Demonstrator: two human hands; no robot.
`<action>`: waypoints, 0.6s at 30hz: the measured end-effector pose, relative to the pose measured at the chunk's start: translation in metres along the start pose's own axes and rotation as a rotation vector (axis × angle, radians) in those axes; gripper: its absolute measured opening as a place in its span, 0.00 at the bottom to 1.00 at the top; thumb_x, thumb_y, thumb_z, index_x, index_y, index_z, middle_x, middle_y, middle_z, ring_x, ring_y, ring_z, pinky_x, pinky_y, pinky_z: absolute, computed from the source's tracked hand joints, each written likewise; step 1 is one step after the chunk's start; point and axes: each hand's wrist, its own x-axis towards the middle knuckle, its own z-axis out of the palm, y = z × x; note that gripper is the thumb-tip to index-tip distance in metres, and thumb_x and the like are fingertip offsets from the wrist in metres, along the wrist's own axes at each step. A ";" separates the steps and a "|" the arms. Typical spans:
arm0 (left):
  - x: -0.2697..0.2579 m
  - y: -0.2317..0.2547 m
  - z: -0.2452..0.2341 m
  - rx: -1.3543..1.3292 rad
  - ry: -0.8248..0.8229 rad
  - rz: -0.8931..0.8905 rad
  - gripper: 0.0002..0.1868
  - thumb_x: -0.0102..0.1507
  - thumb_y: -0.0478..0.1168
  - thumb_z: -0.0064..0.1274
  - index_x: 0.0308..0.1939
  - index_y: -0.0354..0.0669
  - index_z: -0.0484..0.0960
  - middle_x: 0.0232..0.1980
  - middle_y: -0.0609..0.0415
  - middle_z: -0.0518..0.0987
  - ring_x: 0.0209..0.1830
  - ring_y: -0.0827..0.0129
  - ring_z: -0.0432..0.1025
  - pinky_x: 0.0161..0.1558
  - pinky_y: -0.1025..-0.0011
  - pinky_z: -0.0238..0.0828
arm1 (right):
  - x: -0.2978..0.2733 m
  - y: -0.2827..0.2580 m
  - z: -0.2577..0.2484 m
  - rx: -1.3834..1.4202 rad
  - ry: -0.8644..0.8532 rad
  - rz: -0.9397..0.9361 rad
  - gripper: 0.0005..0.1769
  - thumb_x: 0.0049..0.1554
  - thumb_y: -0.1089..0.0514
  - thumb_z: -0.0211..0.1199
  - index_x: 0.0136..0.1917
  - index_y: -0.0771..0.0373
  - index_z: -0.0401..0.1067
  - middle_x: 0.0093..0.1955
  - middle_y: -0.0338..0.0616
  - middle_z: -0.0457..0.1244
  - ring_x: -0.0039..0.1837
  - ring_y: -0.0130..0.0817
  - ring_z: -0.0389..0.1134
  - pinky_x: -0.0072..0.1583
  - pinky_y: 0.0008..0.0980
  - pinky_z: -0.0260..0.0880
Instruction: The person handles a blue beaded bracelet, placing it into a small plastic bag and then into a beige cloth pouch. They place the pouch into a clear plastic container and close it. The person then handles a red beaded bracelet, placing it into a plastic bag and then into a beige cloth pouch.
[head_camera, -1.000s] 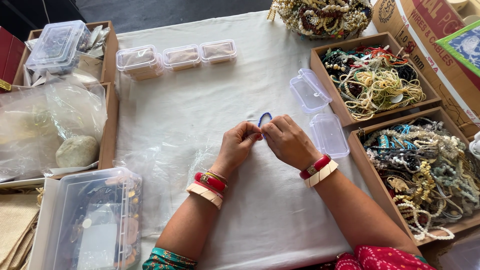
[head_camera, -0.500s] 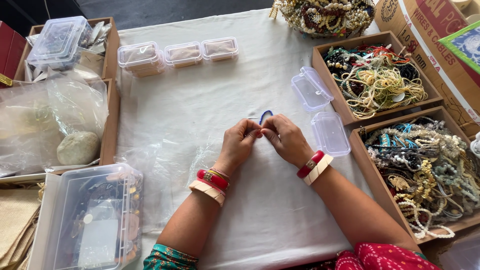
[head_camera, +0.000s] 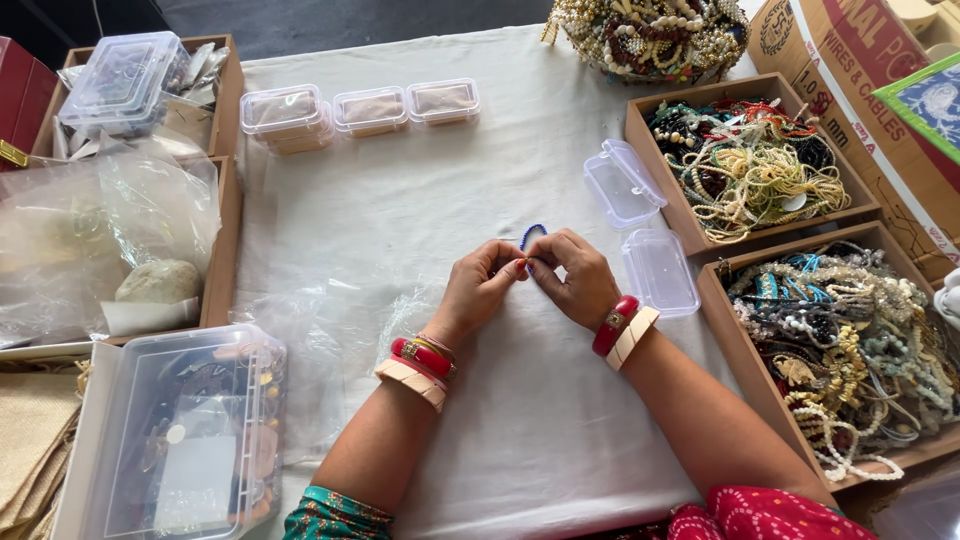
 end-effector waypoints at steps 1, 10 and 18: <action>0.000 -0.001 0.000 0.001 -0.001 0.000 0.06 0.68 0.35 0.53 0.46 0.36 0.82 0.39 0.56 0.85 0.40 0.79 0.78 0.45 0.78 0.76 | 0.000 -0.001 0.000 0.000 0.001 0.000 0.05 0.59 0.64 0.67 0.48 0.64 0.73 0.46 0.43 0.66 0.45 0.32 0.72 0.47 0.30 0.75; -0.004 0.014 0.004 0.095 0.019 0.023 0.07 0.67 0.38 0.56 0.44 0.36 0.82 0.37 0.56 0.85 0.38 0.78 0.79 0.41 0.78 0.76 | -0.003 0.011 0.000 -0.134 -0.076 0.087 0.09 0.66 0.56 0.62 0.46 0.63 0.74 0.43 0.45 0.64 0.45 0.37 0.67 0.47 0.38 0.69; -0.001 0.009 0.004 0.080 0.036 0.005 0.08 0.67 0.38 0.56 0.45 0.36 0.83 0.37 0.55 0.86 0.38 0.78 0.79 0.42 0.77 0.77 | -0.004 0.017 0.005 0.103 -0.066 0.241 0.10 0.61 0.55 0.58 0.49 0.63 0.70 0.42 0.41 0.65 0.43 0.29 0.67 0.46 0.31 0.70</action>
